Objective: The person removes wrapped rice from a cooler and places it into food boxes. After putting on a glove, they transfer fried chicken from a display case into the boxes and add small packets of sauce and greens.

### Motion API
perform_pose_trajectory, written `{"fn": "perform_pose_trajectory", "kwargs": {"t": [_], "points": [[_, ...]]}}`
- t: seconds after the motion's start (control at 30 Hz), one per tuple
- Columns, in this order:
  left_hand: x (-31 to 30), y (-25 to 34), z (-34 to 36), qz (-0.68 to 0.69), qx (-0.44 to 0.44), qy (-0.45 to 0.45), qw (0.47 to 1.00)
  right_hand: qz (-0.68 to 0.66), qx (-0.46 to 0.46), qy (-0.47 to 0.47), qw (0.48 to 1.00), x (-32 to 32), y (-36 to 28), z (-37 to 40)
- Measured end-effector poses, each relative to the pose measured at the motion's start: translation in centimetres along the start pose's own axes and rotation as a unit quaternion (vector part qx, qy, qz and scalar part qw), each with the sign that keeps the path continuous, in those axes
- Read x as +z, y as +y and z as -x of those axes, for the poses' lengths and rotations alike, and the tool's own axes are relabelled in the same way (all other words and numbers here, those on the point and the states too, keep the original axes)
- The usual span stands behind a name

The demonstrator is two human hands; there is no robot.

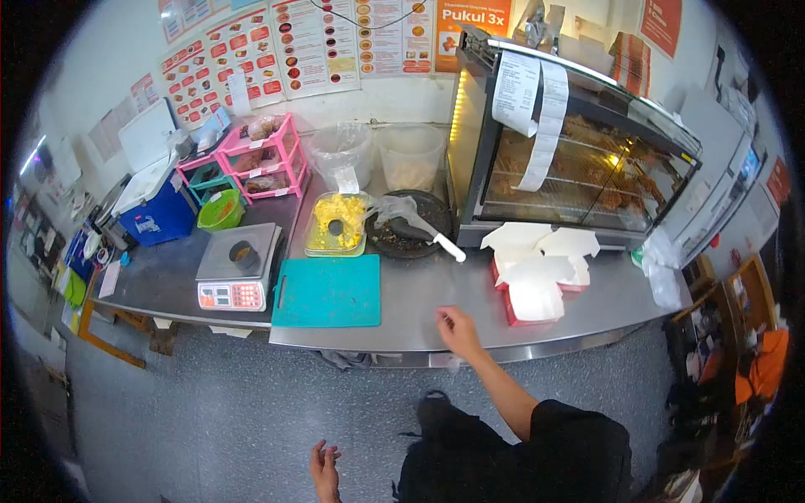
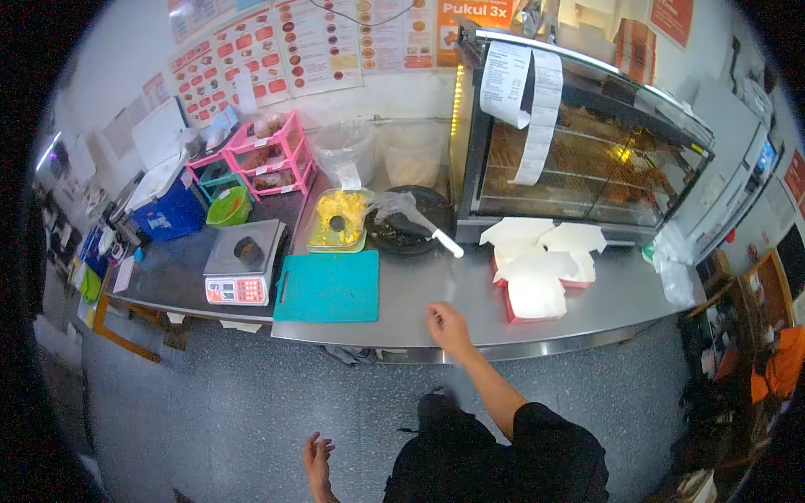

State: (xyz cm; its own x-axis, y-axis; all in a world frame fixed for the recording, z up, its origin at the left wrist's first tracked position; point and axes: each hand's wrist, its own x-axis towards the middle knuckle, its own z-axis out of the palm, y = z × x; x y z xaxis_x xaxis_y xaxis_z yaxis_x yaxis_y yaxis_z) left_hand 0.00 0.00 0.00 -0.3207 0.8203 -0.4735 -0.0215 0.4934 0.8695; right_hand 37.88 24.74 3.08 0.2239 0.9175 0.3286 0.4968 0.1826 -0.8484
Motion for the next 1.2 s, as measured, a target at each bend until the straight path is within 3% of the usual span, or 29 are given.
{"fn": "perform_pose_trajectory", "kwargs": {"t": [0.07,0.1,0.17,0.2,0.27,0.4,0.5,0.57,0.63,0.73,0.8,0.83,0.9,1.0,1.07,1.2], "points": [[-0.2,2.2,-1.6,0.020,0.073,0.018,0.997,-0.021,-0.073,-0.045,0.996,1.2,-0.8,0.1],[-3.6,0.1,0.1,0.024,0.022,0.004,0.999,0.011,-0.040,-0.071,0.997,2.7,-1.5,5.0],[-6.2,2.9,-4.1,0.007,0.126,-0.031,0.992,0.014,-0.031,-0.058,0.998,7.0,-2.0,3.9],[-7.5,4.3,-6.7,0.009,0.130,-0.023,0.991,0.008,-0.038,-0.061,0.997,9.1,-1.6,2.9],[-11.6,5.9,-11.0,-0.047,0.162,-0.108,0.980,0.012,-0.010,-0.031,0.999,13.7,-1.1,1.7],[-22.3,7.0,-17.5,-0.279,0.162,0.036,0.946,-0.031,-0.009,-0.046,0.998,25.5,-5.4,-0.5],[-31.6,5.3,-20.6,-0.357,0.045,0.146,0.921,-0.081,-0.009,-0.095,0.992,37.6,-12.9,-2.8],[-35.4,3.0,-20.7,-0.339,0.005,0.189,0.922,-0.105,-0.019,-0.147,0.983,45.9,-17.8,-3.9],[-39.7,2.4,-20.9,-0.330,-0.007,0.227,0.916,-0.170,-0.095,-0.216,0.957,52.7,-25.0,-4.7],[-42.3,-1.2,-20.3,-0.250,-0.077,0.241,0.935,-0.158,-0.154,-0.284,0.933,61.2,-32.8,-3.9],[-43.6,-2.6,-20.1,-0.212,-0.116,0.256,0.936,-0.208,-0.182,-0.397,0.875,66.9,-36.9,-2.9],[-44.4,-3.0,-20.4,-0.206,-0.134,0.265,0.933,-0.209,-0.186,-0.399,0.873,69.8,-38.3,-2.3],[-46.1,-7.4,-22.0,-0.192,-0.186,0.272,0.925,-0.206,-0.248,-0.471,0.821,75.7,-40.5,-1.1],[-52.1,-11.2,-25.2,-0.163,-0.239,0.236,0.928,-0.164,-0.263,-0.496,0.811,83.5,-42.9,0.9],[-57.3,-12.1,-27.5,-0.147,-0.254,0.159,0.943,-0.138,-0.257,-0.507,0.811,87.5,-44.7,1.5],[-71.5,-5.4,-35.3,-0.214,-0.211,0.185,0.936,-0.090,-0.244,-0.483,0.836,93.5,-48.5,-0.4]]}}
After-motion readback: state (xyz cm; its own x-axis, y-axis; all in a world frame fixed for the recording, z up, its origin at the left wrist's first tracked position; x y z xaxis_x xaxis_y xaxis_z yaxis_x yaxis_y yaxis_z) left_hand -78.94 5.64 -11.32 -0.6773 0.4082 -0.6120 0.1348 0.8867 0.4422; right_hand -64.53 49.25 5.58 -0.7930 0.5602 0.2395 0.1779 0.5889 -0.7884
